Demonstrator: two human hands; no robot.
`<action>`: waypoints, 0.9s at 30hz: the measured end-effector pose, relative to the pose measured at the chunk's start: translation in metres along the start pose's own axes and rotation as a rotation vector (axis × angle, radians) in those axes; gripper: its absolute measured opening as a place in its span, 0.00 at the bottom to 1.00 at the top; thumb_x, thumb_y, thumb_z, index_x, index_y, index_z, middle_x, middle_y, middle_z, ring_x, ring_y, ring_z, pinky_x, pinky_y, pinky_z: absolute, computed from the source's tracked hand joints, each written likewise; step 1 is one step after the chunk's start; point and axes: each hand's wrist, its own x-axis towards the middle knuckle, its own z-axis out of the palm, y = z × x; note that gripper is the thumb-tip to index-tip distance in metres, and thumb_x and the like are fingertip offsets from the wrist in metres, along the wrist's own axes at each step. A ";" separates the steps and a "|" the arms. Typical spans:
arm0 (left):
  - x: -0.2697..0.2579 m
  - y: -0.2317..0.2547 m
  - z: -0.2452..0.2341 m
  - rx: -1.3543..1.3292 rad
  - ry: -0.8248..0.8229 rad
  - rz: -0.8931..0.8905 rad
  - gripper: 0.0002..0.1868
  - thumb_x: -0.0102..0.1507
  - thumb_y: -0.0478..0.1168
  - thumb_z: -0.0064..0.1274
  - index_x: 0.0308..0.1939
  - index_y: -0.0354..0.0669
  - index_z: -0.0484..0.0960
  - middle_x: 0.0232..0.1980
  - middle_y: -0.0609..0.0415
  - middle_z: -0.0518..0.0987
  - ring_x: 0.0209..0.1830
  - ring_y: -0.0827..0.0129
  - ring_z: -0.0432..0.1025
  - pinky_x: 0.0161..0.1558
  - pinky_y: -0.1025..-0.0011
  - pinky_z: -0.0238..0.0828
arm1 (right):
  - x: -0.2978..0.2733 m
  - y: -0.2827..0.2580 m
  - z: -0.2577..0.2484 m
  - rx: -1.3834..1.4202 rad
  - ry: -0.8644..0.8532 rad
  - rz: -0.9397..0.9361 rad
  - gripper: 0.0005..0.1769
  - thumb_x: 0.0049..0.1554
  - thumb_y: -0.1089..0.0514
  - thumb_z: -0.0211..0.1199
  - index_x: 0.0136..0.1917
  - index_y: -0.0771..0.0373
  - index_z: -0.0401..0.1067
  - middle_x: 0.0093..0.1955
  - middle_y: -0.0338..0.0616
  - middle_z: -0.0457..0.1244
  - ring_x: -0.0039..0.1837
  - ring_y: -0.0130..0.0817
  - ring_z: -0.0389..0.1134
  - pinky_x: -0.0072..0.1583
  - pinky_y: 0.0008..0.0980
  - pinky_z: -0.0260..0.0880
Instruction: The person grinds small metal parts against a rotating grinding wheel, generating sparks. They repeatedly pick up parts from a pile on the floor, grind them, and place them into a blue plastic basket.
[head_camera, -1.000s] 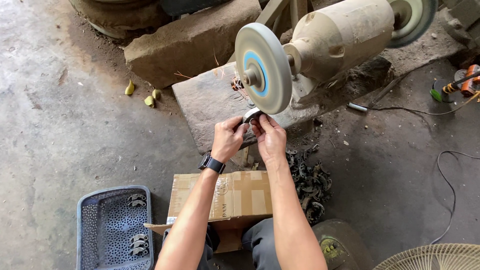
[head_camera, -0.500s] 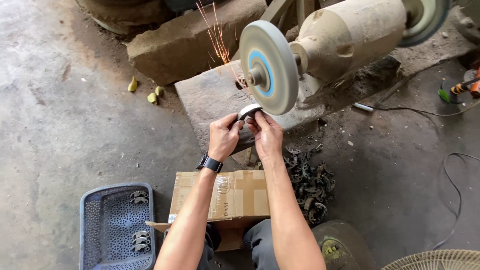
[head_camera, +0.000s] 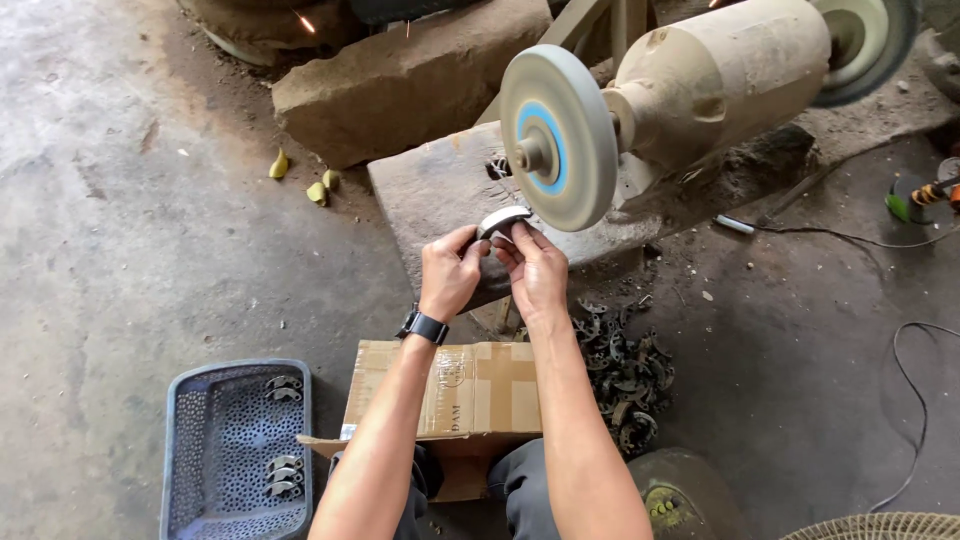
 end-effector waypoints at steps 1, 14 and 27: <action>-0.002 -0.004 -0.003 0.003 0.003 -0.001 0.11 0.61 0.30 0.58 0.47 0.33 0.85 0.37 0.41 0.85 0.35 0.65 0.82 0.38 0.69 0.76 | -0.003 0.001 0.000 0.001 -0.002 0.003 0.11 0.63 0.61 0.62 0.56 0.70 0.75 0.47 0.47 0.71 0.47 0.34 0.73 0.48 0.29 0.74; -0.007 0.007 0.020 -0.064 -0.071 -0.047 0.12 0.61 0.31 0.58 0.49 0.32 0.85 0.36 0.43 0.86 0.32 0.69 0.80 0.37 0.71 0.75 | 0.000 -0.005 -0.026 0.051 0.034 -0.074 0.10 0.63 0.63 0.63 0.55 0.70 0.76 0.48 0.46 0.70 0.48 0.33 0.72 0.50 0.28 0.76; -0.004 0.009 0.013 -0.027 0.008 0.018 0.11 0.60 0.32 0.59 0.46 0.33 0.84 0.38 0.42 0.85 0.33 0.60 0.81 0.38 0.68 0.76 | 0.001 0.002 -0.022 0.022 -0.004 -0.099 0.09 0.63 0.62 0.63 0.54 0.71 0.76 0.47 0.47 0.70 0.47 0.33 0.73 0.50 0.29 0.77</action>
